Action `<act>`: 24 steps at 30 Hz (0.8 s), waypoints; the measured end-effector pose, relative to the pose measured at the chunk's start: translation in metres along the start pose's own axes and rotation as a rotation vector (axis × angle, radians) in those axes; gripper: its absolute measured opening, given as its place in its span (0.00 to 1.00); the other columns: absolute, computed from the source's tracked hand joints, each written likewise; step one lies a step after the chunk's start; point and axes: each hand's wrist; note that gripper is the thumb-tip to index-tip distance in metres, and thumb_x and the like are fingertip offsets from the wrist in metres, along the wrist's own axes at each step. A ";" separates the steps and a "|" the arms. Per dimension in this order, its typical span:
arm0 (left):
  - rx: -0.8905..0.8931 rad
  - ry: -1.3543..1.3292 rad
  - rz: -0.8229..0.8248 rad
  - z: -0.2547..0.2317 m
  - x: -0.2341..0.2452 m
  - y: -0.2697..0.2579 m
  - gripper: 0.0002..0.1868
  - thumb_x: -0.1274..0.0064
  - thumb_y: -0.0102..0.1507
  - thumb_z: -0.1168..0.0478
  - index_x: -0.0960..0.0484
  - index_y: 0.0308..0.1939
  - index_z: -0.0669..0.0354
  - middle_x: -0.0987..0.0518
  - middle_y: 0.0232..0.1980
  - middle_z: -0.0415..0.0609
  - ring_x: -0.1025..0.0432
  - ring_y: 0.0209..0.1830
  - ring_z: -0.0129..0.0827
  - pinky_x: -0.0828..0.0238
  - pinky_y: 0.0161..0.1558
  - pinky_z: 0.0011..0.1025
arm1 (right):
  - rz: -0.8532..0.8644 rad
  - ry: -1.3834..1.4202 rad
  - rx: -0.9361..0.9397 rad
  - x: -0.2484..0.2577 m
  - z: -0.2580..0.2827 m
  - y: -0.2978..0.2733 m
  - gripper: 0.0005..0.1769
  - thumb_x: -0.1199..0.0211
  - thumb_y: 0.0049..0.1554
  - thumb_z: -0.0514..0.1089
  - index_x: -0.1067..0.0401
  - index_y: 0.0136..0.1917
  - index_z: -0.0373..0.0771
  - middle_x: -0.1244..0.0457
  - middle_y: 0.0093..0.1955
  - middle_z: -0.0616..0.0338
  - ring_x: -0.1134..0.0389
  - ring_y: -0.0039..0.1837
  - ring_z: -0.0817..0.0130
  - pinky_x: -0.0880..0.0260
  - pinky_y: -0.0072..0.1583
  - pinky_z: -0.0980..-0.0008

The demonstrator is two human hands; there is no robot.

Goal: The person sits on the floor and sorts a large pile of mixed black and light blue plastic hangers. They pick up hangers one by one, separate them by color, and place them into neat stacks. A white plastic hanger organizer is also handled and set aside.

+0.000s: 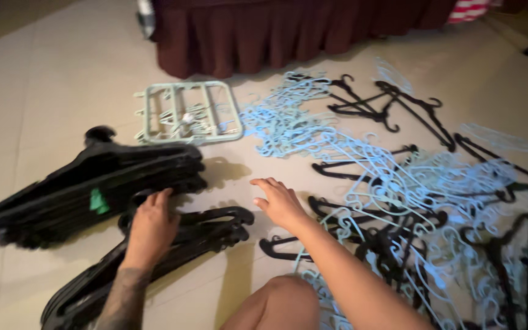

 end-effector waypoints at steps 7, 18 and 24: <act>-0.140 -0.279 0.099 -0.119 -0.047 0.031 0.30 0.36 0.53 0.65 0.25 0.60 0.63 0.24 0.58 0.64 0.29 0.57 0.61 0.31 0.57 0.47 | -0.297 0.092 -0.137 0.040 -0.060 -0.040 0.21 0.35 0.56 0.45 0.29 0.63 0.49 0.34 0.61 0.56 0.33 0.64 0.55 0.34 0.62 0.54; -0.230 -0.565 0.412 -0.297 -0.154 0.036 0.30 0.35 0.52 0.65 0.24 0.60 0.56 0.25 0.63 0.56 0.28 0.59 0.53 0.28 0.57 0.41 | -0.654 0.162 -0.481 0.086 -0.155 -0.153 0.20 0.33 0.55 0.41 0.27 0.61 0.45 0.33 0.57 0.53 0.29 0.55 0.52 0.30 0.56 0.57; -0.420 -0.645 0.459 -0.385 -0.200 0.017 0.36 0.31 0.50 0.64 0.26 0.62 0.57 0.25 0.63 0.59 0.30 0.63 0.56 0.31 0.61 0.43 | -0.864 0.186 -0.503 0.101 -0.214 -0.216 0.22 0.32 0.51 0.38 0.28 0.60 0.41 0.32 0.56 0.51 0.28 0.57 0.52 0.28 0.57 0.59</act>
Point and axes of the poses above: each hand's wrist, its own y-axis towards the middle knuckle, its own x-axis out of the back of the hand, z = x × y
